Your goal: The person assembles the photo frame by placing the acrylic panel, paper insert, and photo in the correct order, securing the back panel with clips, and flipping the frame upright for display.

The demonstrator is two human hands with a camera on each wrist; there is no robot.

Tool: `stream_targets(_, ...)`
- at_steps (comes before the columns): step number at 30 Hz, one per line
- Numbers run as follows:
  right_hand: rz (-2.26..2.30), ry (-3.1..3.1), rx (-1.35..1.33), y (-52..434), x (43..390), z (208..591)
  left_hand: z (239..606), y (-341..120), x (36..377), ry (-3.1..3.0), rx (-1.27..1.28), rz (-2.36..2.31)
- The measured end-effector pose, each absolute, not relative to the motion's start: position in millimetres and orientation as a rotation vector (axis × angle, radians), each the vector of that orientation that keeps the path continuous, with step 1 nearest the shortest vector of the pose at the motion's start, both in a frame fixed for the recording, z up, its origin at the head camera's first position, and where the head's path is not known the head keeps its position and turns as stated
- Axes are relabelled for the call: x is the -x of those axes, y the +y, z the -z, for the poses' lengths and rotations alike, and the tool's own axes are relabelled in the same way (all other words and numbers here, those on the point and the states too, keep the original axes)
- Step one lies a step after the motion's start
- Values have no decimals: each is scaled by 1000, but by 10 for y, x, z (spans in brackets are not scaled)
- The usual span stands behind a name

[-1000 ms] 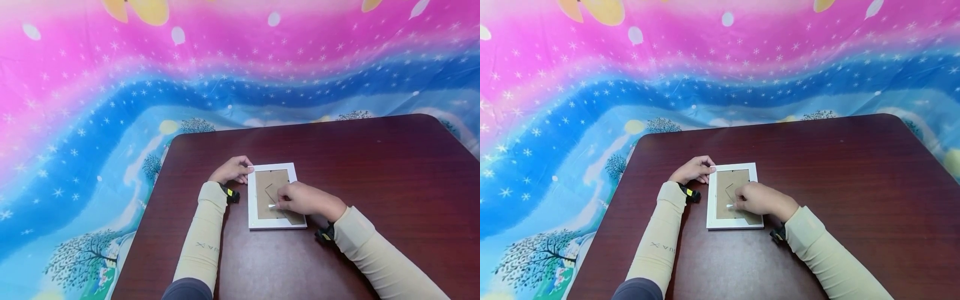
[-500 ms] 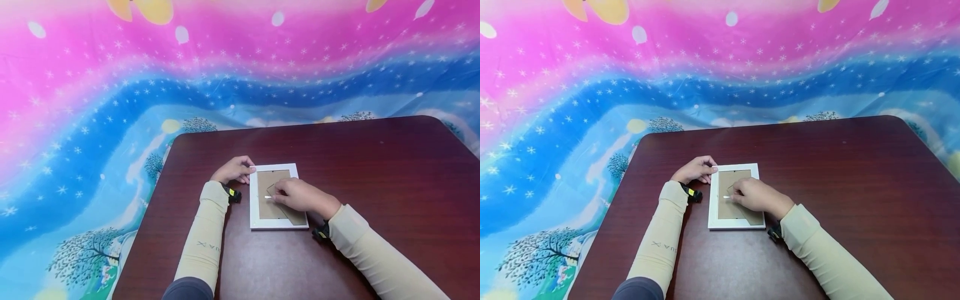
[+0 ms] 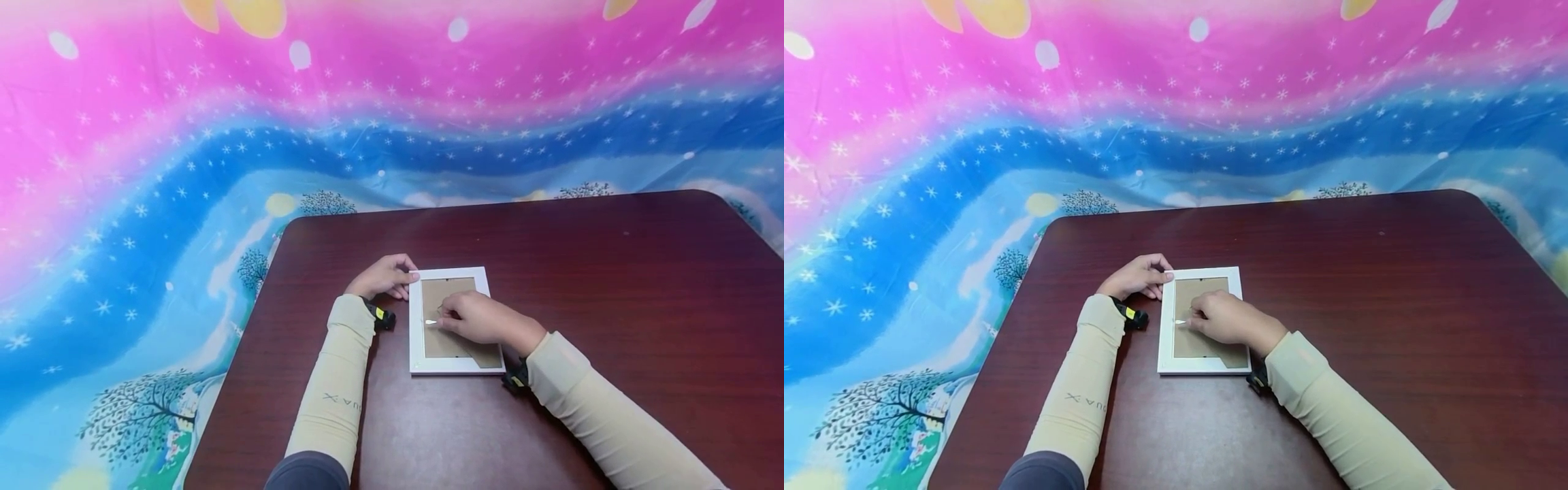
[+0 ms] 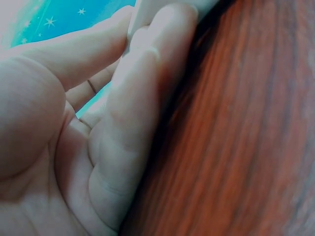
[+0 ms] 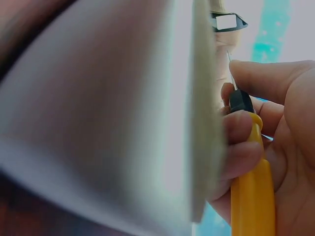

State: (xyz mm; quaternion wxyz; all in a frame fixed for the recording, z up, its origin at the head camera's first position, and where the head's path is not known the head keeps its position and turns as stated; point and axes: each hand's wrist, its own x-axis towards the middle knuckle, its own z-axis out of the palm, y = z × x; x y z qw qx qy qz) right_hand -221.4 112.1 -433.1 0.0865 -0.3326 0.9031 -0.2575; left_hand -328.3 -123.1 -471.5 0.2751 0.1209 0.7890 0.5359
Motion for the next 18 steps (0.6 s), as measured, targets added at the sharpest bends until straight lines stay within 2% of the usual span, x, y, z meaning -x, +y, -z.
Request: stream_targets(18, 774, 2710, 1032, 1028, 2210, 4374, 4697, -1225, 3277, 2120, -313, -1428)
